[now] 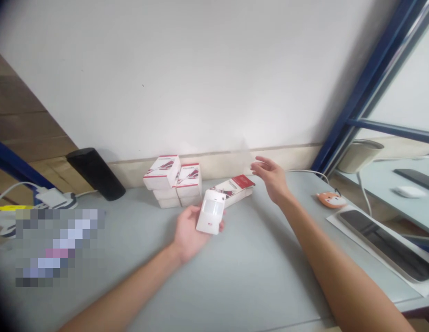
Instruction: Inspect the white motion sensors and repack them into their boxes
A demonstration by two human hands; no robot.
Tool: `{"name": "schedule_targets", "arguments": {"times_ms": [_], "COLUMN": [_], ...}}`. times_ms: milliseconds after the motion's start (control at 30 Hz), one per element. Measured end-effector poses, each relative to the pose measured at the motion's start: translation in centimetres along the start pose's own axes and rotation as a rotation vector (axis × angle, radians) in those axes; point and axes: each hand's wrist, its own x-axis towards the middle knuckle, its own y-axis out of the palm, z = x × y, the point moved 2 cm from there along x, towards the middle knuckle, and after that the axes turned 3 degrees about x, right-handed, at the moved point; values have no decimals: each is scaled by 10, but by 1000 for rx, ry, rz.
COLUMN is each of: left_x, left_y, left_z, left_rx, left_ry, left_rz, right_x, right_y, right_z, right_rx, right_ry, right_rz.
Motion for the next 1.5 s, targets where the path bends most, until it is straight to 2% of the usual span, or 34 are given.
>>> {"name": "schedule_targets", "arguments": {"times_ms": [67, 133, 233, 333, 433, 567, 733, 1067, 1200, 1367, 1500], "left_x": [0, 0, 0, 0, -1, -2, -2, -2, -3, -3, -1], "left_y": [-1, -1, -2, -2, 0, 0, 0, 3, 3, 0, -1], "left_z": [0, 0, 0, 0, -1, 0, 0, -1, -4, -4, -5], "left_rx": [-7, -8, -19, -30, -16, 5, 54, 100, 110, 122, 116], "left_ry": [1, 6, 8, 6, 15, 21, 18, -51, -19, -53, -64], "left_rz": [-24, -46, -53, -34, -8, 1, 45, 59, 81, 82, 88], "right_x": [2, 1, -5, -11, -15, -18, -27, -49, -50, -49, -52], "right_y": [0, 0, 4, 11, 15, 18, 26, 46, 46, 46, 49], "right_z": [-2, -1, 5, 9, 10, 10, 18, 36, 36, 31, 26], "right_rx": [-33, -172, -383, -484, -534, -549, -495, -468, -481, -457, -479], "right_ry": [2, -26, -186, -362, -412, -415, -429, -635, -660, -586, -635], "right_rz": [50, 71, 72, 58, -4, -57, -62, -12, -4, -77, -16]}}
